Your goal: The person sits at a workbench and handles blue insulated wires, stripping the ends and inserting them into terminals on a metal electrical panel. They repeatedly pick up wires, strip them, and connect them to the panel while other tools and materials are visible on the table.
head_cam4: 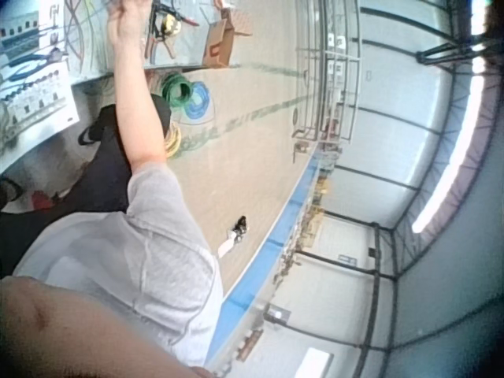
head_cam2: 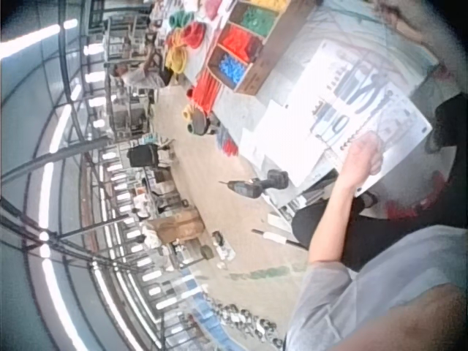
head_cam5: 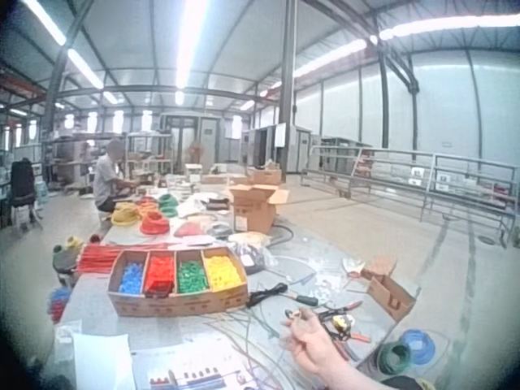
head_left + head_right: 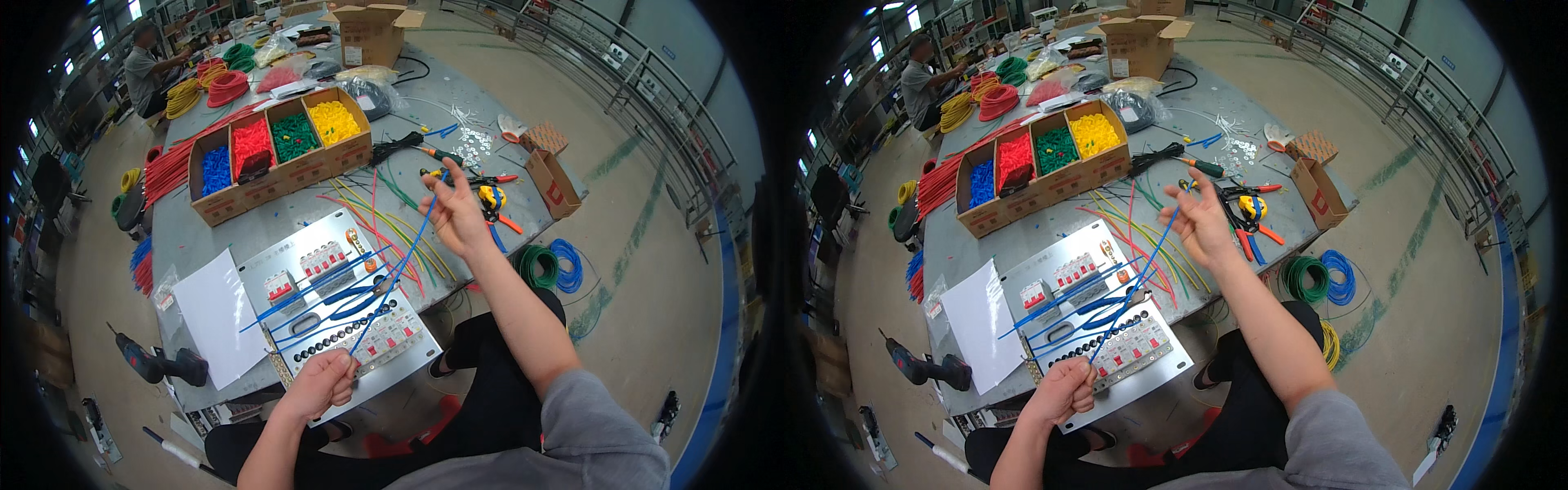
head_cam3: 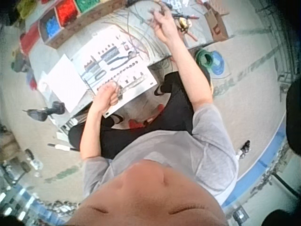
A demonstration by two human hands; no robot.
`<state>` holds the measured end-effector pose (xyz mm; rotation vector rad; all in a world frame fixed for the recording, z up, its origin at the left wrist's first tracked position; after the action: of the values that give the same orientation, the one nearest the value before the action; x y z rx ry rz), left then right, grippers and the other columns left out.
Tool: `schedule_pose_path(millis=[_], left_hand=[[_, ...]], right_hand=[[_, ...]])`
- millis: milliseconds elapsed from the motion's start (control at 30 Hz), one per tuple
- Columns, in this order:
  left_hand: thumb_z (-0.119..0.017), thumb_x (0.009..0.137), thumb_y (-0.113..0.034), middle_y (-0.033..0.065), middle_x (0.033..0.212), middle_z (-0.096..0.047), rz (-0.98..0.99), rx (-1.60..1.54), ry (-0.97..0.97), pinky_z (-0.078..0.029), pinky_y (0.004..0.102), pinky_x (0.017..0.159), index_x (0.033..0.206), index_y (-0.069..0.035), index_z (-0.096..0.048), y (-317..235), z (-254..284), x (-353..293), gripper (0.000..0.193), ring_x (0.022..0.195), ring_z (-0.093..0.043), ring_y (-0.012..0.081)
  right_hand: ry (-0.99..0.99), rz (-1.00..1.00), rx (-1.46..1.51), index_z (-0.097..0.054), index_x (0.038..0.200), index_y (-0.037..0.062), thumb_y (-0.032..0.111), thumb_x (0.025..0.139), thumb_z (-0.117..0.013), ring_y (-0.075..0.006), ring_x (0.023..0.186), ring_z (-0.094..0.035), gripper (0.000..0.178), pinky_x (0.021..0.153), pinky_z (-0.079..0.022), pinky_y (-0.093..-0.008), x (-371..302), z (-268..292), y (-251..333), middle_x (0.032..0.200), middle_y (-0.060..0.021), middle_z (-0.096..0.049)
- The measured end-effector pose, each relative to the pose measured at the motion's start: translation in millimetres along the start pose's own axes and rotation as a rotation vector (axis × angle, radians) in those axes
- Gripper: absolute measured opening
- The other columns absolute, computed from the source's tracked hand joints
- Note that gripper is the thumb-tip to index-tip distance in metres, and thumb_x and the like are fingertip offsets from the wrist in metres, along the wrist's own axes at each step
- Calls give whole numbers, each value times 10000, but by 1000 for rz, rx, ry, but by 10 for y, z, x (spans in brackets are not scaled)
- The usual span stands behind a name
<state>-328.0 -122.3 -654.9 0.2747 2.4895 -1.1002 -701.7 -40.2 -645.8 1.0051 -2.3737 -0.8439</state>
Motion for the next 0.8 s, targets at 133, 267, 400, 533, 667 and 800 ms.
schedule_pose_path(millis=[133,267,400,533,667,800], left_hand=[[-476,1117,-331,-66,571,-302,12,8,-35,-219,255,461,864,-81,-503,-24,-30,8,357,462,-236,57],[-476,1117,-323,-63,566,-301,-27,41,-103,-214,254,456,876,-85,-511,-17,35,59,341,459,-239,58],[-478,1116,-317,-66,559,-294,-53,11,-112,-205,256,448,871,-94,-502,-18,55,81,332,455,-240,57],[-483,1114,-324,-69,553,-287,-24,-25,-100,-202,256,445,865,-99,-492,-46,53,113,335,452,-238,55],[-487,1114,-323,-66,570,-309,-19,-12,-63,-207,253,448,875,-100,-499,-58,32,126,327,454,-238,53],[-484,1115,-307,-68,587,-325,-36,56,-88,-214,249,451,884,-89,-516,-59,76,80,319,471,-251,52]], right_hand=[[-1,-47,42,-101,1611,256,90,1036,-605,-305,972,-732,783,877,-628,-436,-141,-236,-168,1386,-214,-577],[57,-90,8,-214,1565,164,95,1053,-568,-334,1004,-726,626,898,-621,-451,-172,-345,-153,1339,-218,-585],[212,-312,-42,-356,1460,82,115,1058,-563,-351,1014,-732,453,880,-631,-471,-245,-362,-328,1220,-210,-632],[125,-274,-6,-473,1277,82,129,1056,-570,-385,961,-751,246,772,-668,-476,-278,-309,-482,1159,-185,-660],[34,-183,-13,-516,1215,110,165,1059,-585,-380,910,-761,179,710,-678,-458,-115,-79,-277,1119,-170,-680],[21,-82,-91,-528,1220,117,168,1054,-599,-346,901,-766,188,678,-680,-406,-45,-7,-42,1071,-159,-688]])
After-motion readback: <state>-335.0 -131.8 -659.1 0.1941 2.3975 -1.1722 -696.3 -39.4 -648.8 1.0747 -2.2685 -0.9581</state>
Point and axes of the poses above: each hand's wrist, its own x-axis towards the middle knuckle, its own z-axis out of the back of the hand, y = z × x, the point moved 3 cm from there along x, towards the middle knuckle
